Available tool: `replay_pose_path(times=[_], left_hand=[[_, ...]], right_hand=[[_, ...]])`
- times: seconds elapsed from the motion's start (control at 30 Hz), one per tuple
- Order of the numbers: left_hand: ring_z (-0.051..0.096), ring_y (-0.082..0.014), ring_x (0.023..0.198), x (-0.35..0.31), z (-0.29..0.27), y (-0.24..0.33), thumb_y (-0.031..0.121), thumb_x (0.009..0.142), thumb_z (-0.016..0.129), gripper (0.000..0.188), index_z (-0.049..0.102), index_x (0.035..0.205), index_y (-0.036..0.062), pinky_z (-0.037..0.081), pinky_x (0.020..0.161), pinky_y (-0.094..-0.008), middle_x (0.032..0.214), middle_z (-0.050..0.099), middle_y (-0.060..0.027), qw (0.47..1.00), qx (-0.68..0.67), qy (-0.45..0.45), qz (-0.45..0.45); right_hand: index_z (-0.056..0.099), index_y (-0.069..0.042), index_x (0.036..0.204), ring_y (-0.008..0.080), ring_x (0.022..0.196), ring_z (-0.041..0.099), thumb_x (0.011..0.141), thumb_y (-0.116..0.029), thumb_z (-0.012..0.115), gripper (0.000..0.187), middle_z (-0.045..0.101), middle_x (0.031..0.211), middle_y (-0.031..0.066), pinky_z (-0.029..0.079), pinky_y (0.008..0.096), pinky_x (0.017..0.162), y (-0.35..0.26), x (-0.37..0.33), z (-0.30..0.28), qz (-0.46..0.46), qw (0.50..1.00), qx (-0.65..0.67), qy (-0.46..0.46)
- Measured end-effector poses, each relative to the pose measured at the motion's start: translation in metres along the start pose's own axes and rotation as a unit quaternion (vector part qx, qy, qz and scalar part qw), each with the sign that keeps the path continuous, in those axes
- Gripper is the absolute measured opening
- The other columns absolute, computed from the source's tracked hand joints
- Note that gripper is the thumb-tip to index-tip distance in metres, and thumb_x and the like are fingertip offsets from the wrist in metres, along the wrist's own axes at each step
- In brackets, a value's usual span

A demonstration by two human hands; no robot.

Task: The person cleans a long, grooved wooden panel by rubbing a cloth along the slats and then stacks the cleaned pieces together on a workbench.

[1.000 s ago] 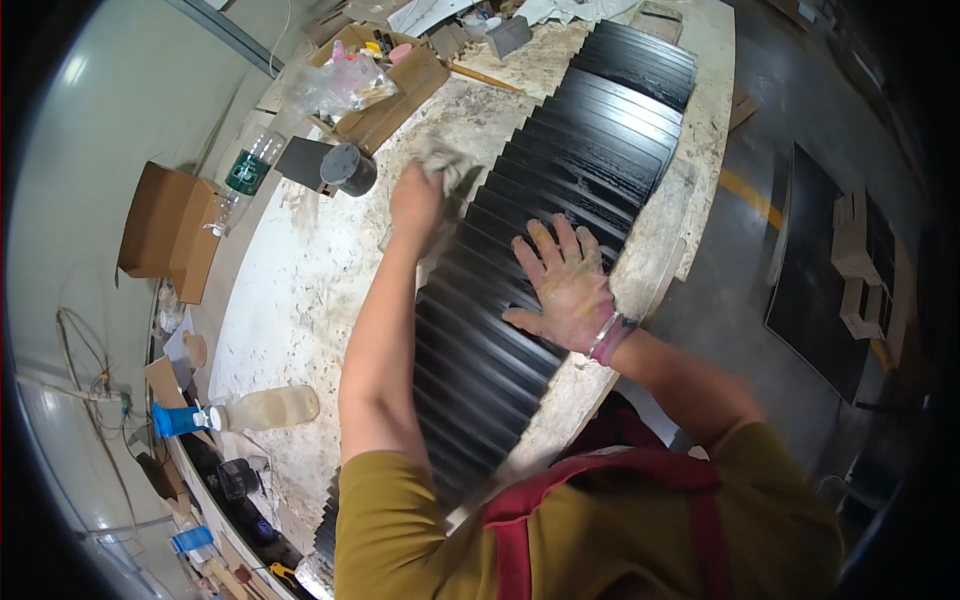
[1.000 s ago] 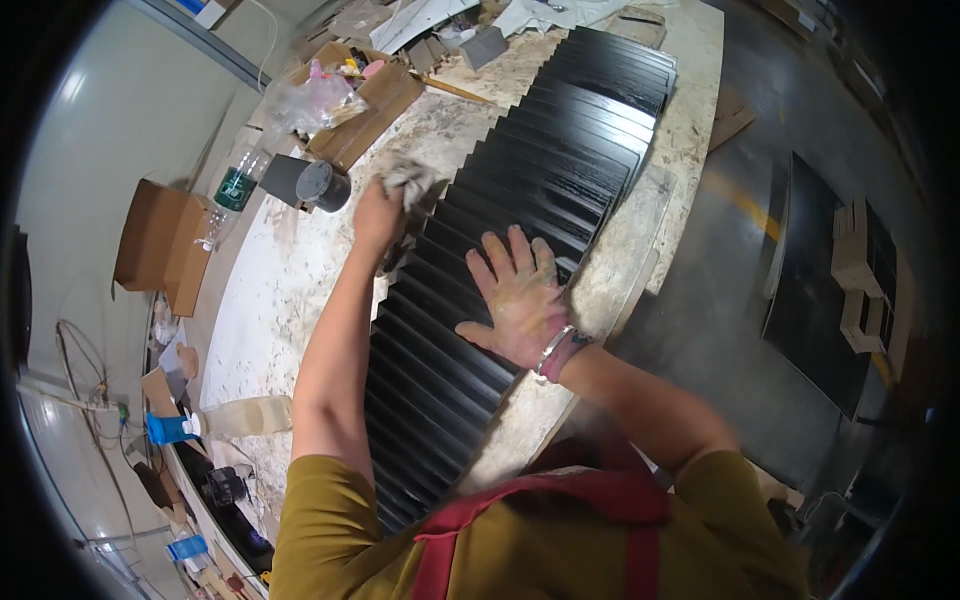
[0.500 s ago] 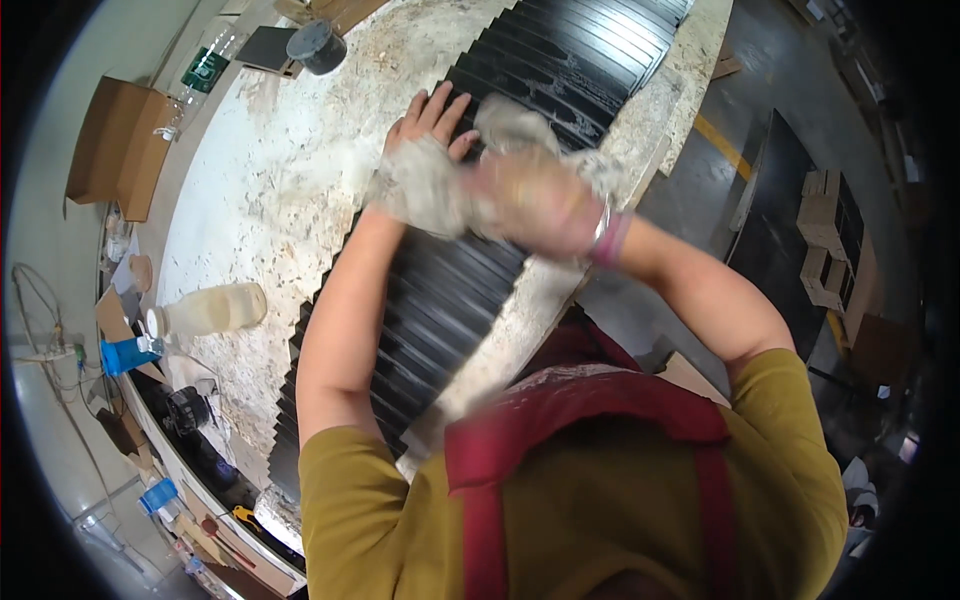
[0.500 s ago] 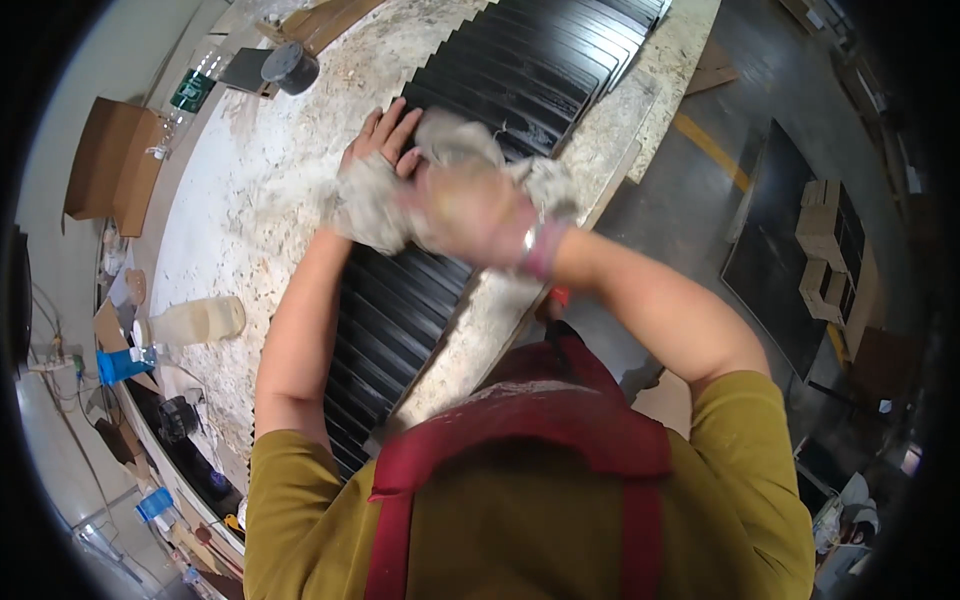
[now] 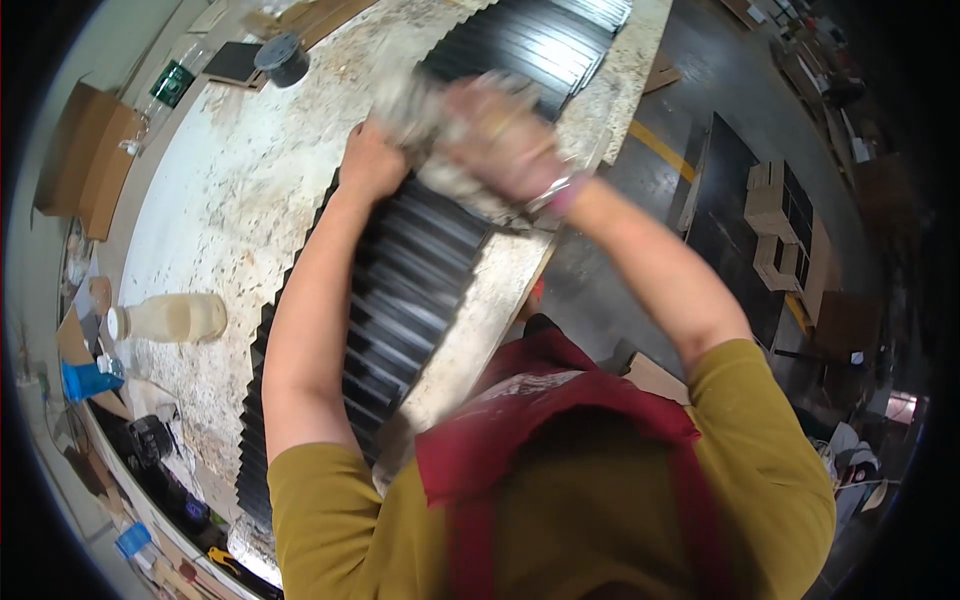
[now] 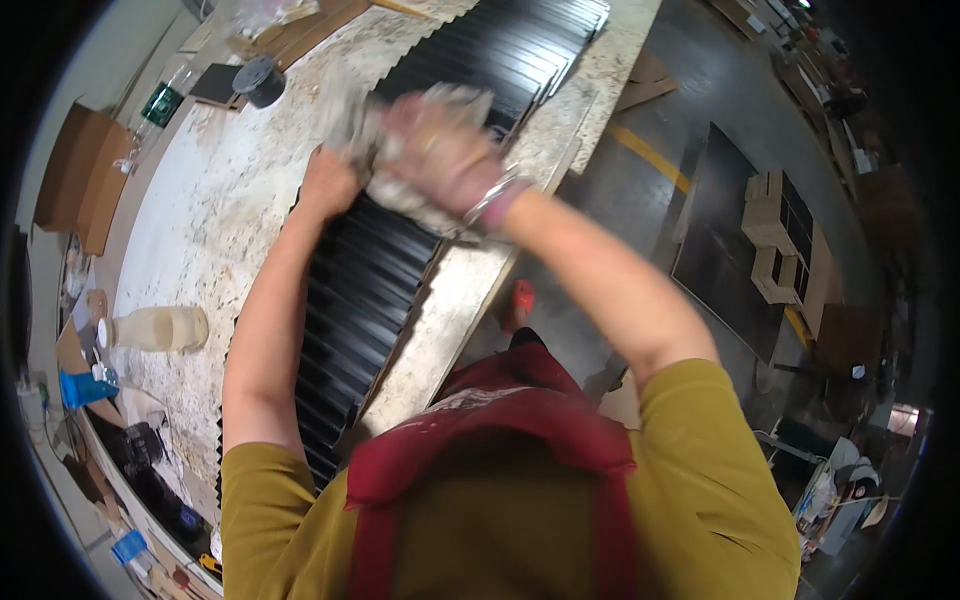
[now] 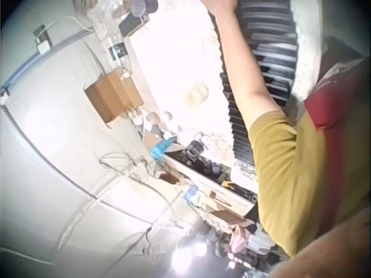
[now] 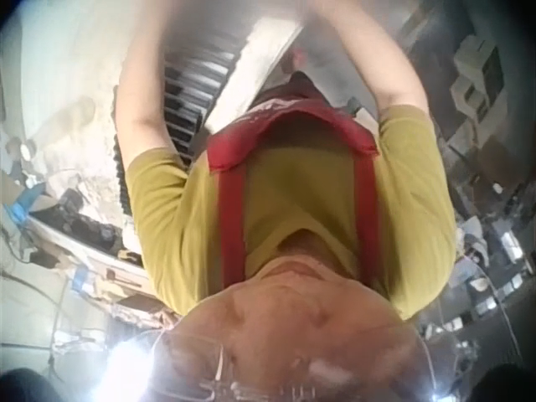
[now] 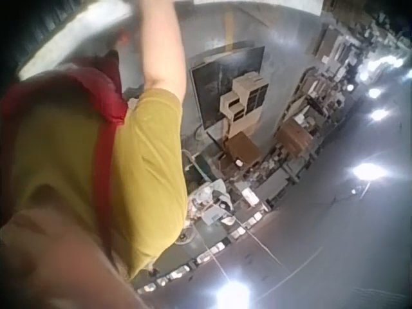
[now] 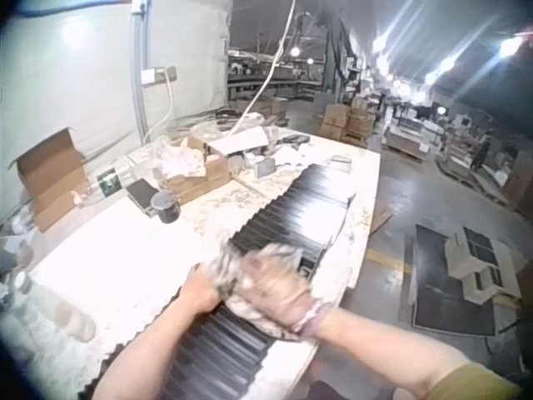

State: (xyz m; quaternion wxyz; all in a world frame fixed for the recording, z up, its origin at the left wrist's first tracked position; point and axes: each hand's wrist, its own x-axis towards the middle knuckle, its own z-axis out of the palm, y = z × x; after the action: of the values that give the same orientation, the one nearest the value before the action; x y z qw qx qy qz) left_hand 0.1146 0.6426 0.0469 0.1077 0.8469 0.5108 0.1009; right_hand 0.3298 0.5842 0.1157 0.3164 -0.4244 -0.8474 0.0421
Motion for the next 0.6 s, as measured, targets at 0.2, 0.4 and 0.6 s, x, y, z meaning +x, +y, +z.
replay_pose_path(times=[0.2,0.4,0.6], left_hand=[[0.03,-0.0312,0.142,-0.003,0.007,0.001,0.049,0.095,0.049,0.058,0.041,0.145,0.0193,0.032,0.109,-0.0568,0.156,0.031,-0.0029,0.996,0.053,0.075,0.002],[0.033,-0.0314,0.14,0.039,-0.003,0.022,0.046,0.095,0.05,0.056,0.043,0.143,0.0167,0.031,0.108,-0.0567,0.154,0.035,-0.0052,0.982,0.041,0.18,0.039],[0.027,-0.0283,0.145,0.067,0.009,0.038,0.038,0.095,0.041,0.059,0.033,0.15,0.0195,0.022,0.114,-0.0557,0.16,0.022,-0.0006,0.992,0.116,0.033,0.027]], right_hand=[[0.056,-0.016,0.132,0.0315,0.108,0.057,0.079,-0.007,0.069,0.056,0.059,0.11,0.0132,0.048,0.0396,0.092,0.015,-0.091,-0.026,0.018,0.988,0.037,-0.147],[0.059,-0.012,0.128,0.0256,0.099,0.062,0.09,-0.016,0.061,0.038,0.06,0.105,0.0119,0.051,0.0326,0.085,0.069,-0.025,-0.085,0.086,0.994,0.059,-0.024],[0.064,-0.023,0.114,0.0291,0.078,0.06,0.083,-0.015,0.06,0.033,0.055,0.082,0.009,0.05,0.0444,0.065,0.107,-0.036,-0.025,-0.046,0.995,-0.074,-0.043]])
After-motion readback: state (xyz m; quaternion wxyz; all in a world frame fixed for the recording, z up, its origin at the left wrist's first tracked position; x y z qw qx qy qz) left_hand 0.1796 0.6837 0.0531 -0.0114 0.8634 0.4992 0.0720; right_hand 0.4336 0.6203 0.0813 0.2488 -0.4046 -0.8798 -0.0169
